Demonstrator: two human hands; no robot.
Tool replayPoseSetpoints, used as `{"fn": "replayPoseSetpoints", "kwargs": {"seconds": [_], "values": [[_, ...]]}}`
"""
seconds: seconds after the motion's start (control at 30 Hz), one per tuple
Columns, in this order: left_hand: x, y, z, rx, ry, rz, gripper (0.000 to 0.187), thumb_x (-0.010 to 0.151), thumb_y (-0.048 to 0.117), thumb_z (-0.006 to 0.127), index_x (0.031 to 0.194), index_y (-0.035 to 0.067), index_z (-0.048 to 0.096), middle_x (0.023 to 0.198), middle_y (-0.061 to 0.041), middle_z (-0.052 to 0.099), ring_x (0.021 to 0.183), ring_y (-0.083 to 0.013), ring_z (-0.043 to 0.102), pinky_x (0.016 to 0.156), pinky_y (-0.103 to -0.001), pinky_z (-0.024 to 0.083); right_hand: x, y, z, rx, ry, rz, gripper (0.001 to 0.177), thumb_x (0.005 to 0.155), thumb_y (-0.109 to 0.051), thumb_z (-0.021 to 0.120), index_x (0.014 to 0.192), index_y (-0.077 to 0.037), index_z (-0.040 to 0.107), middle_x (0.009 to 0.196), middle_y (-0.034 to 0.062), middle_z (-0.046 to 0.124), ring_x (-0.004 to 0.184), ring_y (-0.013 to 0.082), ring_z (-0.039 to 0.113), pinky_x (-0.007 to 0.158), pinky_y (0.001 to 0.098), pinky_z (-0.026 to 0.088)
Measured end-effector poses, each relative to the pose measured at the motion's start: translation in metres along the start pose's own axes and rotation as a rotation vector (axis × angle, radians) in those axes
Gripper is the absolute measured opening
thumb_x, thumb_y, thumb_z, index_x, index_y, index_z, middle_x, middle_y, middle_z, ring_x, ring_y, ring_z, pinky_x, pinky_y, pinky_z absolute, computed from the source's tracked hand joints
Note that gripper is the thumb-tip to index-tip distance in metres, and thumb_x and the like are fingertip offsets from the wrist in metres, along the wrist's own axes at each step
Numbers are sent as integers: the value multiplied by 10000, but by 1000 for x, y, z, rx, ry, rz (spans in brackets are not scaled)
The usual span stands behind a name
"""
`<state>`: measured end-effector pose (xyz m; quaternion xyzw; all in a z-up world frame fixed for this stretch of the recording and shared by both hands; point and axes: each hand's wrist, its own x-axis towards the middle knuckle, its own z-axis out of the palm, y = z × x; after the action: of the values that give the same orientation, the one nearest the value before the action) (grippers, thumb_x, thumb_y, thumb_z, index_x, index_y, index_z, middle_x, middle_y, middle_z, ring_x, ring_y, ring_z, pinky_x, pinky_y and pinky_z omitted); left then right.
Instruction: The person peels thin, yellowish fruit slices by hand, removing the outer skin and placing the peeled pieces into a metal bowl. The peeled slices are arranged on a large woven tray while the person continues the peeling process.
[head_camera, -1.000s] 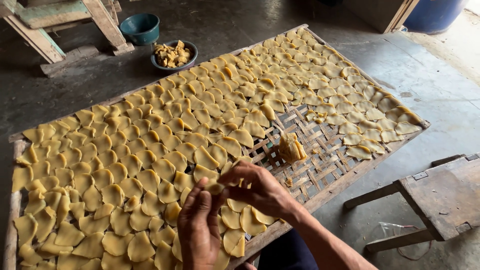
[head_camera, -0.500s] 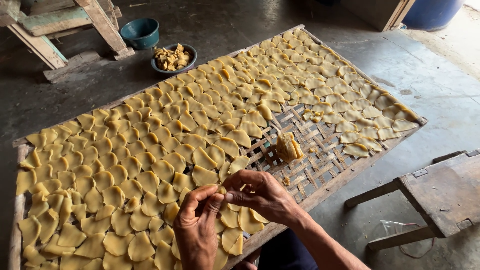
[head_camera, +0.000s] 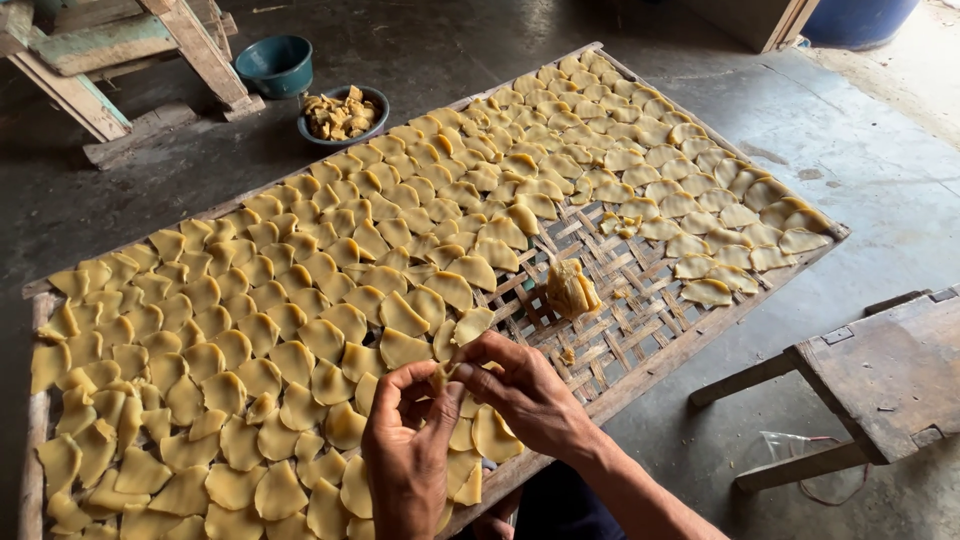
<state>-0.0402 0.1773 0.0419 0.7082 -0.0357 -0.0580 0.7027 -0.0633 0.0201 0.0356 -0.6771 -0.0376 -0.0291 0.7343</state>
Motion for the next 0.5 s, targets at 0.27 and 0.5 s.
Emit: {"fn": "replayPoseSetpoints", "kwargs": {"seconds": [0.27, 0.5], "values": [[8, -23, -8, -542, 83, -58, 243, 932, 46, 638, 1162, -27, 664, 1034, -113, 705, 874, -163, 667, 744, -291, 565, 3, 16, 2, 860, 155, 229, 177, 988, -203, 618, 1024, -31, 606, 958, 94, 679, 868, 189, 656, 788, 370, 576], [5, -49, -6, -644, 90, -79, 224, 954, 22, 634, 1170, -26, 667, 1116, -101, 691, 983, -171, 634, 854, -313, 525, 1, 20, 10, 549, 280, 226, 186, 915, -113, 714, 1035, -45, 588, 961, 73, 665, 879, 168, 642, 786, 336, 541]]}}
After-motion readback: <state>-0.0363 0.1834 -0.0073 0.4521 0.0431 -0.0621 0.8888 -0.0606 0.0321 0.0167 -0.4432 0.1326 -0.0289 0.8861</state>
